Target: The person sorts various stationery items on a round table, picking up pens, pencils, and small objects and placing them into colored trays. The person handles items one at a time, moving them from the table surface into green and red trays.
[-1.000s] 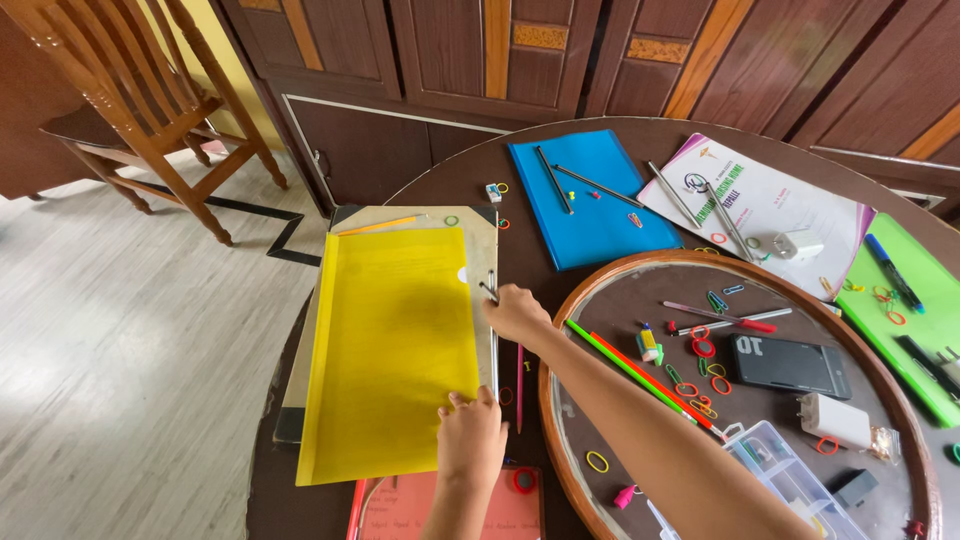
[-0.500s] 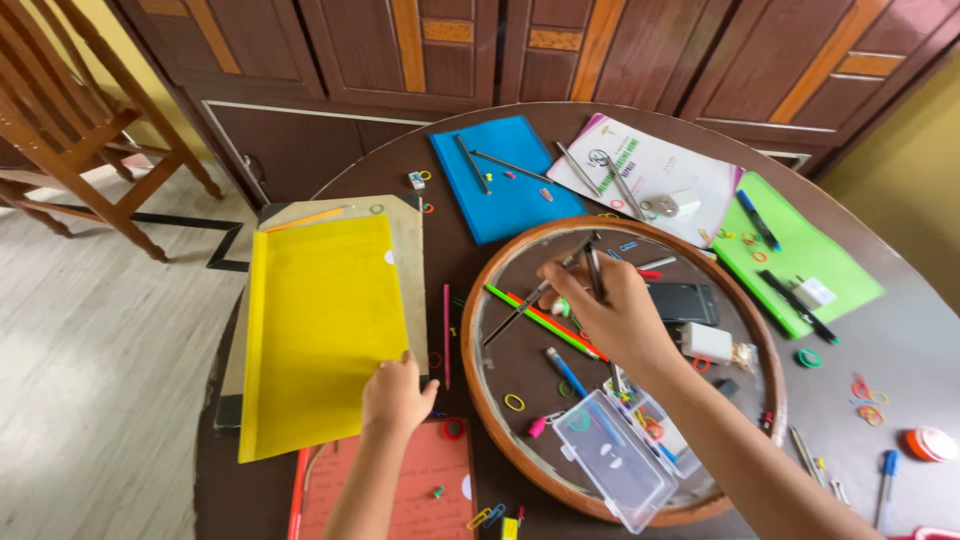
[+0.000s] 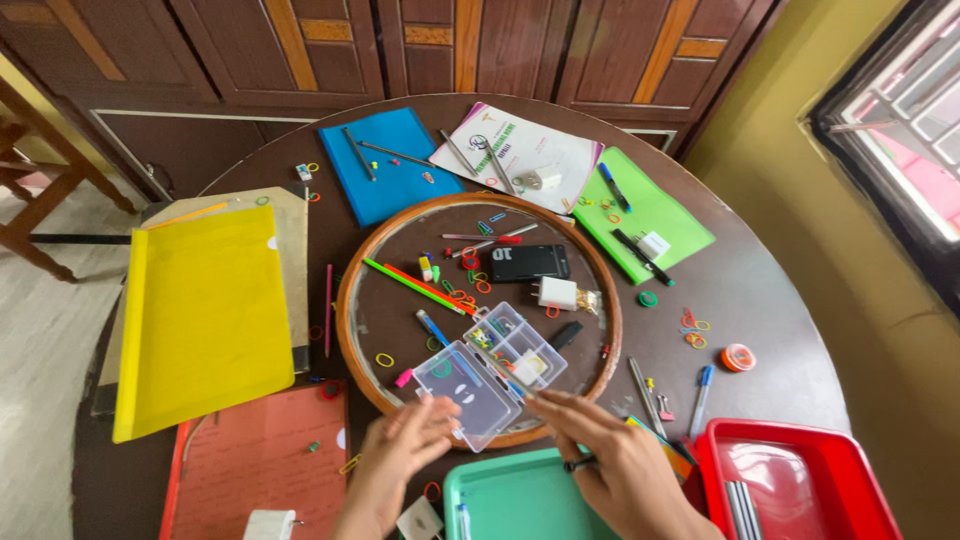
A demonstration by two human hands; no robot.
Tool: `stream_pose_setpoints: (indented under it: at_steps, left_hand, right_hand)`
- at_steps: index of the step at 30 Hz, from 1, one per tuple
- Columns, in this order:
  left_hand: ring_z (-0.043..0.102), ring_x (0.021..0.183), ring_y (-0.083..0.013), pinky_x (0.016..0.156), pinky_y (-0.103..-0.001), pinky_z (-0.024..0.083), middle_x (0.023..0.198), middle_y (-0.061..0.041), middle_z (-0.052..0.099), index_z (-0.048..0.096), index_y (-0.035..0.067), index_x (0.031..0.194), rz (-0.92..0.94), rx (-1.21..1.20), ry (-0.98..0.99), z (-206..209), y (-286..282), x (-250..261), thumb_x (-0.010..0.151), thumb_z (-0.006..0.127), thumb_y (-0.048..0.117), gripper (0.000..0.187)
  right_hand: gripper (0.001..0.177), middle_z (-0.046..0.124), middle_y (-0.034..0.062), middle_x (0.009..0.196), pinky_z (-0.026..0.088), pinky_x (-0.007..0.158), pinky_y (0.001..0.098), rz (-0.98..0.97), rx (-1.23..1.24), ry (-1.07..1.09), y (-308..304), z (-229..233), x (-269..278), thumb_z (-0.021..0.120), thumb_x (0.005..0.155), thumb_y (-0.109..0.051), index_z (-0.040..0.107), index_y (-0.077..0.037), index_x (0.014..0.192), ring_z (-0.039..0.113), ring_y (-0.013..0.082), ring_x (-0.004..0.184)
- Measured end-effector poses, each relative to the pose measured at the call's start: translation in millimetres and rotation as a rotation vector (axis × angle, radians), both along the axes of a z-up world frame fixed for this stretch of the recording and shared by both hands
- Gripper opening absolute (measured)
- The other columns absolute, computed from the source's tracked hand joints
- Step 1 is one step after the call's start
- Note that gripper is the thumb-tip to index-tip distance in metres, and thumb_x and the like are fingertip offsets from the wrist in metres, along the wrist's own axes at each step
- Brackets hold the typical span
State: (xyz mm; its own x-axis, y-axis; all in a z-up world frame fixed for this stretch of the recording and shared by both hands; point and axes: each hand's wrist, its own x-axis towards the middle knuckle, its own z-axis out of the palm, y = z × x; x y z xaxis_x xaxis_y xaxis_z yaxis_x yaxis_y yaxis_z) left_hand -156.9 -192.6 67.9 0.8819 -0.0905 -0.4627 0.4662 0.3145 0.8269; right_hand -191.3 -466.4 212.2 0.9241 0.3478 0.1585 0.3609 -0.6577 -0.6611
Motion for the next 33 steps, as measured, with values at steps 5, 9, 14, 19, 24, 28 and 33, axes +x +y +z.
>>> stream_pose_setpoints:
  at_steps: [5, 9, 14, 19, 24, 28, 33]
  left_hand:
    - [0.069, 0.105, -0.0199, 0.095, -0.042, 0.057, 0.125, -0.008, 0.074, 0.062, 0.013, 0.133, 0.058, -0.410, 0.183, 11.1, -129.2, -65.4, 0.095, 0.056, 0.036, 0.045]
    - [0.071, 0.099, -0.0230, 0.090, -0.045, 0.062, 0.107, -0.010, 0.069, 0.064, 0.005, 0.133, 0.225, -0.438, 0.135, -18.8, -170.4, -95.1, 0.097, 0.061, 0.023, 0.040]
    - [0.067, 0.088, -0.0249, 0.087, -0.051, 0.064, 0.099, -0.012, 0.066, 0.068, 0.003, 0.134, 0.275, -0.373, 0.201, -58.2, -172.2, -136.2, 0.101, 0.058, 0.025, 0.040]
    - [0.071, 0.095, -0.0322, 0.087, -0.055, 0.063, 0.108, -0.017, 0.069, 0.059, 0.010, 0.129, 0.116, -0.637, 0.422, -65.4, -232.2, -182.0, 0.102, 0.047, 0.029, 0.035]
    - [0.071, 0.108, -0.0334, 0.093, -0.056, 0.061, 0.119, -0.020, 0.069, 0.053, 0.009, 0.135, 0.003, -0.682, 0.463, -46.0, -318.2, -209.6, 0.102, 0.040, 0.021, 0.037]
    - [0.071, 0.112, -0.0307, 0.094, -0.050, 0.059, 0.121, -0.019, 0.071, 0.051, 0.005, 0.137, -0.013, -0.698, 0.303, -33.2, -354.6, -214.2, 0.101, 0.037, 0.020, 0.042]
    - [0.069, 0.110, -0.0305, 0.091, -0.044, 0.054, 0.102, -0.014, 0.066, 0.055, 0.000, 0.138, 0.051, -0.605, 0.234, -32.6, -369.5, -217.6, 0.104, 0.040, 0.019, 0.042]
  right_hand:
    - [0.075, 0.066, 0.0044, 0.142, 0.063, 0.062, 0.0321, 0.129, -0.130, -0.194, -53.1, -58.1, -61.9, 0.070, 0.067, 0.002, 0.065, -0.019, 0.139, 0.079, 0.0233, 0.084]
    - [0.053, 0.069, 0.0032, 0.134, 0.063, 0.059, 0.0340, 0.110, -0.217, -0.094, -101.5, -94.3, -110.4, 0.075, 0.085, -0.008, 0.069, -0.023, 0.136, 0.078, 0.0235, 0.084]
    - [0.028, 0.072, 0.0018, 0.098, 0.063, 0.070, 0.0322, -0.183, -0.003, -0.307, -178.2, -87.2, -153.4, 0.064, 0.090, -0.009, 0.076, -0.015, 0.115, 0.078, 0.0173, 0.083]
    - [0.041, 0.063, 0.0064, 0.077, 0.055, 0.071, 0.0338, -0.628, -0.152, -0.046, -250.4, -53.7, -177.6, 0.046, 0.106, -0.026, 0.084, -0.014, 0.109, 0.061, 0.0199, 0.072]
    - [0.027, 0.079, 0.0067, 0.081, 0.060, 0.069, 0.0326, -0.627, 0.198, -0.020, -256.3, -71.2, -204.6, 0.060, 0.089, -0.008, 0.071, -0.005, 0.113, 0.075, 0.0124, 0.075]
    - [0.032, 0.081, 0.0058, 0.080, 0.065, 0.076, 0.0320, -0.544, 0.053, -0.006, -241.8, -121.0, -231.3, 0.078, 0.074, -0.007, 0.082, -0.017, 0.105, 0.076, 0.0160, 0.081]
    - [0.037, 0.081, 0.0113, 0.111, 0.060, 0.079, 0.0357, -0.149, -0.072, -0.347, -256.6, -172.3, -241.9, 0.077, 0.074, -0.012, 0.080, -0.013, 0.112, 0.077, 0.0214, 0.093]
